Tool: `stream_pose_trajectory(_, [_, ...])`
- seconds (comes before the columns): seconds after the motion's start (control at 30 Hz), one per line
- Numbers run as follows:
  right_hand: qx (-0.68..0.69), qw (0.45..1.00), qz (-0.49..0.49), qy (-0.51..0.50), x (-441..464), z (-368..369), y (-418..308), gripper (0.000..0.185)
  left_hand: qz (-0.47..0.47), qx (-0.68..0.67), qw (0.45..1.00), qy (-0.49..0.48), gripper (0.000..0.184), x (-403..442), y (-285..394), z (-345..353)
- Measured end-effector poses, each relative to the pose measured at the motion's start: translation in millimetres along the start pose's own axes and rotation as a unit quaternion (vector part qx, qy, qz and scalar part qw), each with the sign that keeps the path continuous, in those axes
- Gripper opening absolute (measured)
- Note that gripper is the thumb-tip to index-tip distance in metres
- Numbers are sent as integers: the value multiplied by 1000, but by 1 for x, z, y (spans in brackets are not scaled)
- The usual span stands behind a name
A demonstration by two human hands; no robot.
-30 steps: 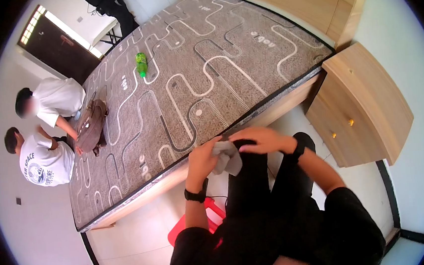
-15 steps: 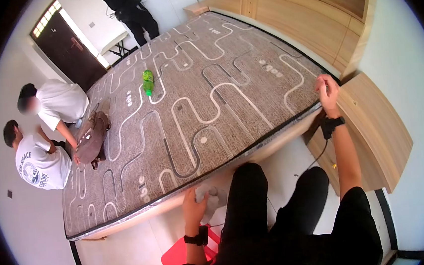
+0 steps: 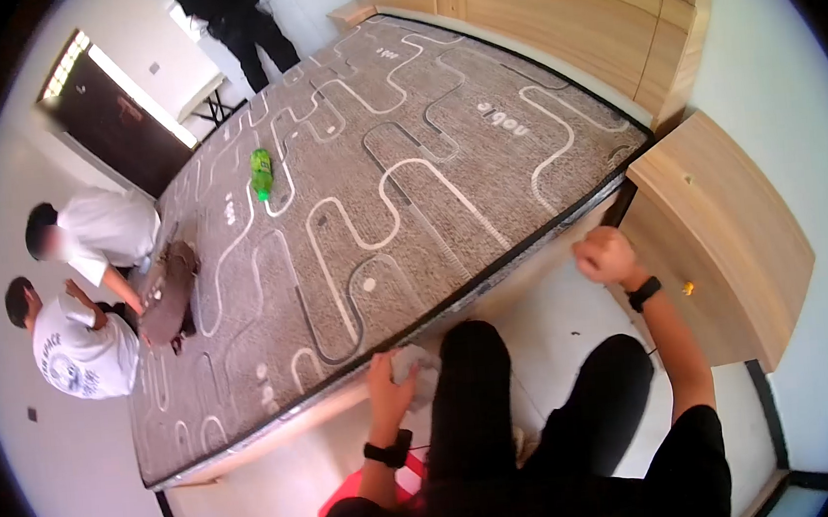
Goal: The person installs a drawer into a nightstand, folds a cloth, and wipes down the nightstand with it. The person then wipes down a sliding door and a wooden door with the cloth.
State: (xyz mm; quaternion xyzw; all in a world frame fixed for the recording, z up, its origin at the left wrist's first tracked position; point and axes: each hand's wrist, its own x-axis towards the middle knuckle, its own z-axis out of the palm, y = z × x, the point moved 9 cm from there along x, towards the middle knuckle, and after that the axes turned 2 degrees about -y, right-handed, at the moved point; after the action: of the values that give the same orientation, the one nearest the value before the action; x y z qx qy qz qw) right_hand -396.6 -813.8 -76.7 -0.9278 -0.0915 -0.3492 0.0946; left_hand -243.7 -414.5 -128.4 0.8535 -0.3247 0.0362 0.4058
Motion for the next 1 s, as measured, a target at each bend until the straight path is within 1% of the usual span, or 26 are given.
stream_pose_trajectory(0.03, [-5,999,46,-10,-2,-21,8,6,22,19,999,19,31,3,5,-3])
stream_pose_trajectory(0.07, [-12,996,91,-21,-2,-45,13,6,3,-22,1000,-15,31,5,4,3])
stream_pose_trajectory(0.13, [-27,996,80,-26,3,-76,-10,8,30,-52,994,-87,35,16,35,8])
stream_pose_trajectory(0.17, [-43,996,70,-29,3,-81,-26,11,32,-51,994,-86,35,22,51,6])
stream_pose_trajectory(0.23, [64,998,17,-21,11,-67,-78,20,109,-69,982,-141,40,28,102,19])
stream_pose_trajectory(0.3, [142,989,44,20,33,-49,-138,32,175,-162,954,-183,44,26,145,32])
stream_pose_trajectory(0.33, [166,983,70,34,46,-39,-158,36,173,-162,954,-182,44,28,158,35])
stream_pose_trajectory(0.37, [192,976,95,42,50,-33,-168,40,202,-160,945,-201,46,24,177,39])
stream_pose_trajectory(0.4, [195,976,94,34,42,-18,-167,40,231,-157,935,-219,47,22,190,43])
stream_pose_trajectory(0.43, [249,960,116,-51,27,22,-162,42,222,-140,946,-190,49,25,188,41])
stream_pose_trajectory(0.47, [303,933,139,-139,16,51,-166,44,208,-123,957,-163,51,26,184,37])
stream_pose_trajectory(0.5, [289,941,147,-98,28,41,-169,44,164,-103,969,-151,52,28,172,27])
stream_pose_trajectory(0.53, [253,947,165,-106,38,32,-172,45,164,-50,977,-124,52,27,165,17])
stream_pose_trajectory(0.6, [193,972,88,-97,57,14,-181,46,201,12,976,-81,50,16,142,-3])
stream_pose_trajectory(0.63, [193,972,83,-105,63,13,-177,46,195,9,978,-76,50,14,128,-16])
stream_pose_trajectory(0.7, [115,987,-45,-99,79,6,-187,50,183,70,973,-121,47,9,104,-24])
stream_pose_trajectory(0.73, [116,987,-50,-101,88,5,-185,50,180,70,974,-117,47,8,98,-26])
stream_pose_trajectory(0.8, [91,986,-122,-64,111,-4,-194,49,141,74,986,-51,41,13,81,-43])
stream_pose_trajectory(0.83, [35,984,-164,-55,124,-3,-201,46,167,107,979,-39,36,18,85,-50])
stream_pose_trajectory(0.87, [1,982,-181,-47,137,-3,-200,44,163,106,980,-37,36,25,85,-56])
stream_pose_trajectory(0.9, [-33,979,-199,-38,152,-1,-198,41,179,156,970,44,34,32,92,-74])
stream_pose_trajectory(0.93, [-49,977,-209,1,169,-5,-195,43,195,205,951,125,32,38,101,-93])
stream_pose_trajectory(0.97, [-63,973,-218,38,182,-10,-195,44,216,217,937,167,31,44,113,-108])
stream_pose_trajectory(1.0, [-62,973,-222,33,194,-11,-196,44,237,230,921,209,30,47,124,-124])
